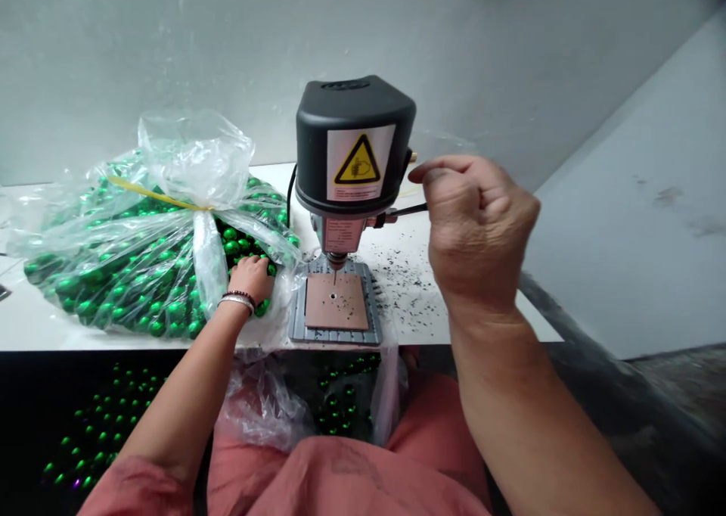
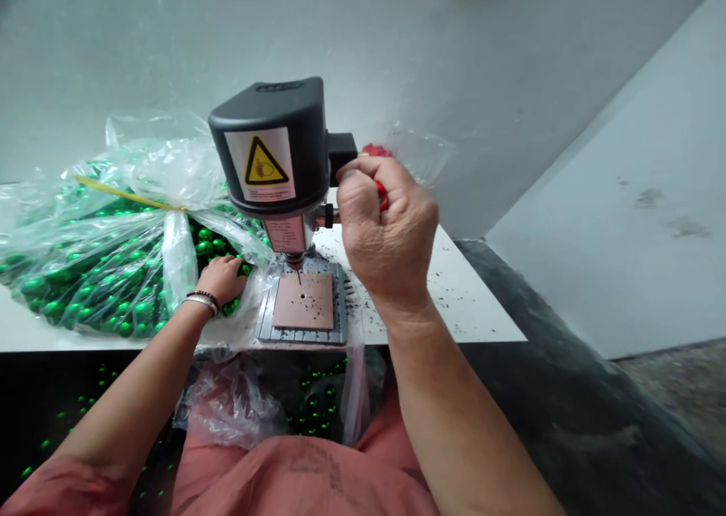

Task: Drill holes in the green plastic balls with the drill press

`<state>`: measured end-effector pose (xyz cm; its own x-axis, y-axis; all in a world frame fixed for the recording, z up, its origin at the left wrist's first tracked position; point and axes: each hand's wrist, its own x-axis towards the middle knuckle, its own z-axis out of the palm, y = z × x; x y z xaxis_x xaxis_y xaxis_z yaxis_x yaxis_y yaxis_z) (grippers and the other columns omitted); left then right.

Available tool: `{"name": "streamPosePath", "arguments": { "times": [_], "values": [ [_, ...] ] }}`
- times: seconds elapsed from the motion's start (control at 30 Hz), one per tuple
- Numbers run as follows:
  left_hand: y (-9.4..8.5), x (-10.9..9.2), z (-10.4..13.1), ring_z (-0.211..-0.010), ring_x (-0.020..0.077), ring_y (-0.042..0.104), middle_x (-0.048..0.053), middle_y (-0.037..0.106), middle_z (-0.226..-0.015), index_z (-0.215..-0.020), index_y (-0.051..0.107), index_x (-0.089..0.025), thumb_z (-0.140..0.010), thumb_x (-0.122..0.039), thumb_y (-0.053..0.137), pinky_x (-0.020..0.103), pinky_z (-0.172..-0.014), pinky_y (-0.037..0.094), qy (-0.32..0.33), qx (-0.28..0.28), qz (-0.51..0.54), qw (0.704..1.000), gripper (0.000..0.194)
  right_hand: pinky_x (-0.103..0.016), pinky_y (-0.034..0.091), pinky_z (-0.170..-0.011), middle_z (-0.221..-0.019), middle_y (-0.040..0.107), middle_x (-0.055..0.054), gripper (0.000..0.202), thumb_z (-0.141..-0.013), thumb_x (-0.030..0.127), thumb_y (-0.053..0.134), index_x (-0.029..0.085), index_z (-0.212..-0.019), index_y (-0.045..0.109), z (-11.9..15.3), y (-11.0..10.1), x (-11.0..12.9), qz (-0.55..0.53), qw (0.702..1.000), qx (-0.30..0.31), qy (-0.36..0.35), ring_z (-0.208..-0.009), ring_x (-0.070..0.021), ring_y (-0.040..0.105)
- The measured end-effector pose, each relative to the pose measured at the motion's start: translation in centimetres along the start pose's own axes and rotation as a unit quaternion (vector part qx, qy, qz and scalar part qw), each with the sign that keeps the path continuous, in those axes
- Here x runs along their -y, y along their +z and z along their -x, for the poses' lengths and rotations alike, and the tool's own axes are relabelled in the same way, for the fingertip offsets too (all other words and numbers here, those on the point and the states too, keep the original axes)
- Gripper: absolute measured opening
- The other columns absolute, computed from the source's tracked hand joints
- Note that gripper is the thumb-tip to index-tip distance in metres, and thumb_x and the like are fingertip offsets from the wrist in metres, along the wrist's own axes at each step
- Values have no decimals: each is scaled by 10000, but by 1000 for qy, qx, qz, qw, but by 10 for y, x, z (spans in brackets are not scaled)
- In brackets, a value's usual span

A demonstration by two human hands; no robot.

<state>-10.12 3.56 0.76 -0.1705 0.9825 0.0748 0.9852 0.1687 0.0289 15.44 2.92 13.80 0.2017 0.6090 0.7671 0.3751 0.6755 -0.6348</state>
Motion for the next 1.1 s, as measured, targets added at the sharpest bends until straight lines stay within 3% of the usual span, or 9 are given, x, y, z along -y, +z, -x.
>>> {"name": "streamPosePath", "arguments": {
  "times": [0.17,0.27,0.4,0.5,0.67,0.73,0.83,0.93,1.1],
  "values": [
    [6,4,-6,-1015,329,528,193,586,-1044,-1092,594,-120,-730,-257,452,430,-864,392,35,31,-67,997,412,-178,350,-510,-581,477,34,191,-789,205,468,125,-759,638,2,-1,-1,0,1000,5,-10,-503,-24,381],
    [6,6,-4,-972,313,565,169,605,-1057,-1121,584,-143,-739,-309,466,417,-857,407,34,43,-34,998,434,-192,374,-549,-590,474,34,191,-798,214,459,139,-766,632,3,0,-3,6,1000,1,-11,-532,-37,414],
    [-6,9,6,-1051,290,536,164,576,-1160,-1139,577,-134,-740,-408,505,370,-888,414,-15,-32,68,997,489,-188,379,-554,-583,475,35,196,-801,224,459,141,-771,634,4,0,-4,11,1000,-4,-18,-538,-36,427],
    [-25,2,20,-992,248,557,114,618,-1082,-1126,587,-158,-715,-433,549,336,-862,431,-32,-78,177,981,496,-180,380,-546,-586,491,35,183,-795,201,462,144,-769,633,4,1,-4,12,1000,-7,-25,-544,-34,443],
    [-48,-30,46,-626,135,559,2,627,-714,-1180,546,-177,-707,-464,551,245,-581,450,-22,73,454,888,553,-178,379,-523,-579,503,40,175,-798,191,457,151,-761,624,5,1,-2,2,1000,-17,-24,-522,-34,430],
    [-47,-42,52,-605,122,547,-5,604,-667,-1220,512,-167,-730,-439,530,239,-563,440,-7,115,510,853,561,-178,373,-507,-554,495,50,173,-802,207,454,168,-754,616,5,1,-2,0,1000,-15,-24,-497,-34,412],
    [-38,-55,54,-623,120,561,20,620,-733,-1210,519,-155,-748,-441,507,244,-565,445,7,153,539,829,544,-175,372,-505,-549,504,52,169,-803,233,458,178,-746,607,6,0,-2,-6,1000,-12,-22,-498,-34,425],
    [-24,-61,50,-615,118,570,40,643,-827,-1134,563,-158,-735,-455,522,243,-555,449,17,156,524,837,499,-178,396,-541,-594,540,42,174,-812,253,443,189,-752,592,7,-1,-3,8,1000,-4,-16,-552,-42,478],
    [-6,-67,40,-631,131,585,42,687,-850,-1046,606,-176,-659,-393,616,252,-596,466,9,99,470,877,444,-186,435,-620,-612,549,39,164,-817,255,429,195,-764,572,6,-2,-4,9,1000,13,-16,-616,-52,520]
  ]
}}
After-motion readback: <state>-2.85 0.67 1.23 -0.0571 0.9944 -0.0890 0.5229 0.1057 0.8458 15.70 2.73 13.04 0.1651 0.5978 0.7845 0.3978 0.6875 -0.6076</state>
